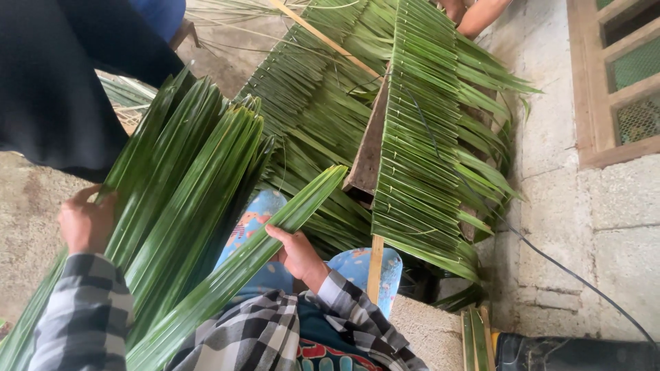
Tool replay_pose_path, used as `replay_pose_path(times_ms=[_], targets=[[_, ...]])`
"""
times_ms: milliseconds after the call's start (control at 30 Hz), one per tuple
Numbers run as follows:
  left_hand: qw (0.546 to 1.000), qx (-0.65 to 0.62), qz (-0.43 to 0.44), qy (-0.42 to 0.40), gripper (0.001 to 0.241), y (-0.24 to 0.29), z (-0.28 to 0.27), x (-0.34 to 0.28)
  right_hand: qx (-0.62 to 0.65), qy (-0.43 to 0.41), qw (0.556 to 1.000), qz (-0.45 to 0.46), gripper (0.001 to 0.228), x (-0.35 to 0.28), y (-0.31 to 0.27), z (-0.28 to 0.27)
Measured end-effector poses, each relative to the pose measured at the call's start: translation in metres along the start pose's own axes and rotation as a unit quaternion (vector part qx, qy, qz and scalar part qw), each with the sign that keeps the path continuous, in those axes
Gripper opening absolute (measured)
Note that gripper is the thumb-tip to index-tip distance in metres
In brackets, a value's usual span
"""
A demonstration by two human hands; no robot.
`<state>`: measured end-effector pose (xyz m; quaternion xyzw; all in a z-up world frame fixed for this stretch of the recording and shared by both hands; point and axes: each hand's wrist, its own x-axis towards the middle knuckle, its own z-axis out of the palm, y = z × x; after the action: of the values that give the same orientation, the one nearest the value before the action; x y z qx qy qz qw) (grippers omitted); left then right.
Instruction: Weaving palm leaves onto a wooden frame to create thatch panels
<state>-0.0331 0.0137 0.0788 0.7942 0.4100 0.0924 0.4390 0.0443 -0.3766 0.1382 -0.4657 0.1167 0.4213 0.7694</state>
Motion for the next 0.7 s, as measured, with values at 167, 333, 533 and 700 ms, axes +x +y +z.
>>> replay_pose_path(times_ms=[167, 333, 533, 700], targets=[[0.999, 0.045, 0.027, 0.011, 0.036, -0.033, -0.010, -0.019, 0.017, -0.013, 1.000, 0.007, 0.030, 0.002, 0.002, -0.003], [0.986, -0.112, -0.122, -0.019, 0.039, -0.032, -0.030, -0.063, 0.008, 0.000, 1.000, 0.009, 0.025, 0.011, 0.005, -0.006], [0.986, 0.157, -0.017, 0.046, 0.048, -0.071, -0.022, -0.043, 0.000, 0.020, 1.000, 0.015, 0.028, 0.012, 0.004, -0.007], [0.984, 0.167, -0.064, -0.022, 0.070, -0.042, -0.030, -0.050, 0.006, -0.021, 1.000, 0.003, 0.029, 0.007, 0.006, -0.009]])
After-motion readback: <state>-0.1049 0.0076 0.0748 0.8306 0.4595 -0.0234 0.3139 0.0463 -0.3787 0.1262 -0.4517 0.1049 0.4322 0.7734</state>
